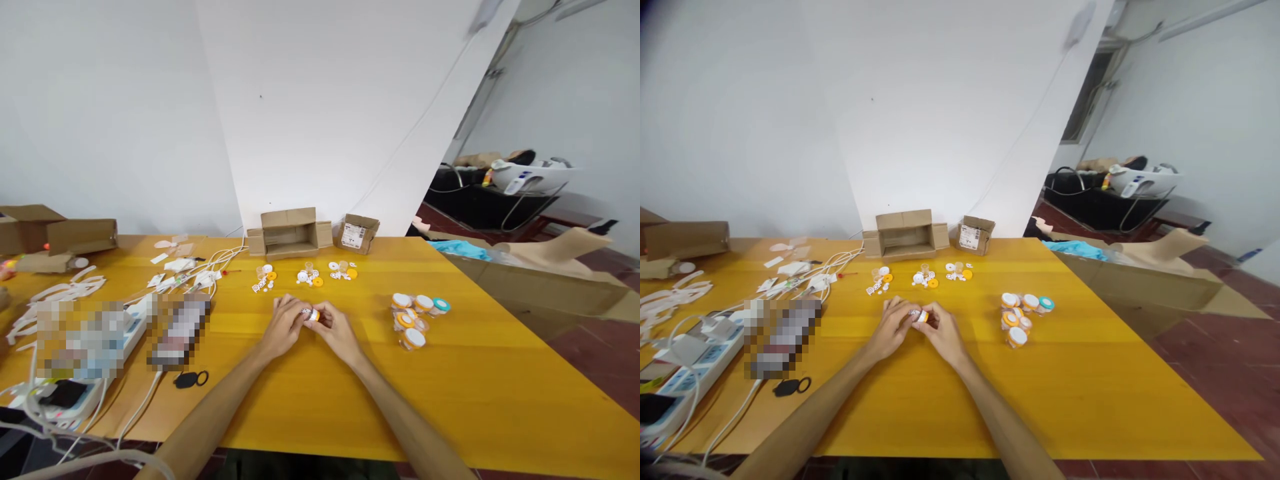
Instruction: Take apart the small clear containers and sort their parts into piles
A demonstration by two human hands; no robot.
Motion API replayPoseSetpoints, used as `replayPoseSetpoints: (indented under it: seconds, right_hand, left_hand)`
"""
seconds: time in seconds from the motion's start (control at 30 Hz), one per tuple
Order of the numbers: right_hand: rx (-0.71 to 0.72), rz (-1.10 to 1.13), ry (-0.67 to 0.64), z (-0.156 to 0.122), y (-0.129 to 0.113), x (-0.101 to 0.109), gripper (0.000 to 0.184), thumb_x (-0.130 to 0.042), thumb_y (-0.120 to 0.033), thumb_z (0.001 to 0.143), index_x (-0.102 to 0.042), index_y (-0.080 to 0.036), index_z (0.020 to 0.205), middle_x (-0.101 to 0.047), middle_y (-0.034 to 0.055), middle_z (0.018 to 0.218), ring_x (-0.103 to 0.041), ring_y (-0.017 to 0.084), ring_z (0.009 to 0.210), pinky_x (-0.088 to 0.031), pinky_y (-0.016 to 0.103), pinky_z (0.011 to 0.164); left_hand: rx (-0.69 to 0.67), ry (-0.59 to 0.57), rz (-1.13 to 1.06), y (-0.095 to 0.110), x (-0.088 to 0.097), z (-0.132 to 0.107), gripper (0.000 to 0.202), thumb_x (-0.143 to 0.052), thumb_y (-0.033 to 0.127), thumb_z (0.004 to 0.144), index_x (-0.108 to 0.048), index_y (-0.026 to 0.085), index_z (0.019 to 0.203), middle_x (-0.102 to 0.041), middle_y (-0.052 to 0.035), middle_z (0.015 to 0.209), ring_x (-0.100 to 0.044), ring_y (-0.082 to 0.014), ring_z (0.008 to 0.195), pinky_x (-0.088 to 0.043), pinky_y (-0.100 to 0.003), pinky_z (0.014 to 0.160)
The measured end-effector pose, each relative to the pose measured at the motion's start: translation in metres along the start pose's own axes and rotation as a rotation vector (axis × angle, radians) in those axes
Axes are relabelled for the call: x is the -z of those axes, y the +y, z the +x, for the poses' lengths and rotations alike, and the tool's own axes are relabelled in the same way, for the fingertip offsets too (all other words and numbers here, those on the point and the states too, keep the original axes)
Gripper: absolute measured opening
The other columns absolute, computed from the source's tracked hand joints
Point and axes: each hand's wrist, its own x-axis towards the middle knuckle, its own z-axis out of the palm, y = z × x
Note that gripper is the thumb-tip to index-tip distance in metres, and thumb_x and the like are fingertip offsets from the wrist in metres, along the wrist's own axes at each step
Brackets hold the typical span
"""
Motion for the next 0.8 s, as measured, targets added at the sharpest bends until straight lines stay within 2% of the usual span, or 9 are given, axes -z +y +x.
replayPoseSetpoints:
  seconds: [0.23, 0.4, 0.57, 0.7, 0.8]
  right_hand:
    - [-0.027, 0.047, -0.004, 0.004, 0.004, 0.007, 0.035, -0.079, -0.05, 0.066, -0.066, -0.023, 0.084, -0.072, 0.0021, 0.082, -0.066, 0.021, 0.079, -0.054, 0.035, 0.075]
    - [-0.014, 0.004, 0.078, 0.004, 0.009, 0.007, 0.037, -0.074, -0.044, 0.069, -0.064, -0.025, 0.099, -0.073, 0.0033, 0.096, -0.068, 0.022, 0.087, -0.055, 0.035, 0.079]
    - [0.006, -0.187, 0.081, 0.004, 0.008, 0.012, 0.02, -0.069, -0.034, 0.07, -0.064, -0.025, 0.088, -0.071, 0.0013, 0.086, -0.066, 0.023, 0.08, -0.052, 0.037, 0.077]
    - [0.044, -0.299, 0.113, 0.005, 0.007, 0.016, 0.018, -0.07, -0.026, 0.067, -0.065, -0.026, 0.085, -0.072, 0.0016, 0.088, -0.065, 0.025, 0.084, -0.05, 0.04, 0.082]
    - [0.043, -0.324, 0.103, 0.005, 0.009, 0.017, 0.02, -0.071, -0.026, 0.067, -0.067, -0.026, 0.086, -0.072, 0.0023, 0.091, -0.064, 0.027, 0.089, -0.049, 0.043, 0.086]
  left_hand:
    - [-0.004, 0.033, 0.028, 0.0, 0.003, 0.002, 0.033, -0.04, 0.031, 0.101, -0.071, 0.028, 0.11, -0.071, -0.0056, 0.092, -0.053, -0.0237, 0.09, -0.036, -0.039, 0.086]
    - [0.038, 0.111, 0.039, -0.005, 0.001, 0.001, 0.022, -0.049, 0.03, 0.097, -0.068, 0.026, 0.106, -0.07, -0.005, 0.096, -0.055, -0.0237, 0.094, -0.038, -0.039, 0.09]
    - [0.045, 0.142, 0.024, -0.007, -0.001, 0.001, 0.012, -0.055, 0.026, 0.092, -0.066, 0.025, 0.098, -0.069, -0.0042, 0.094, -0.056, -0.0232, 0.093, -0.04, -0.038, 0.09]
    - [0.039, 0.13, 0.018, -0.005, -0.001, 0.001, 0.012, -0.056, 0.025, 0.092, -0.066, 0.025, 0.098, -0.071, -0.0037, 0.093, -0.056, -0.0232, 0.092, -0.04, -0.038, 0.089]
    - [0.039, 0.127, 0.008, -0.005, -0.001, 0.002, 0.013, -0.057, 0.026, 0.092, -0.068, 0.025, 0.099, -0.071, -0.0036, 0.092, -0.056, -0.0231, 0.091, -0.04, -0.038, 0.089]
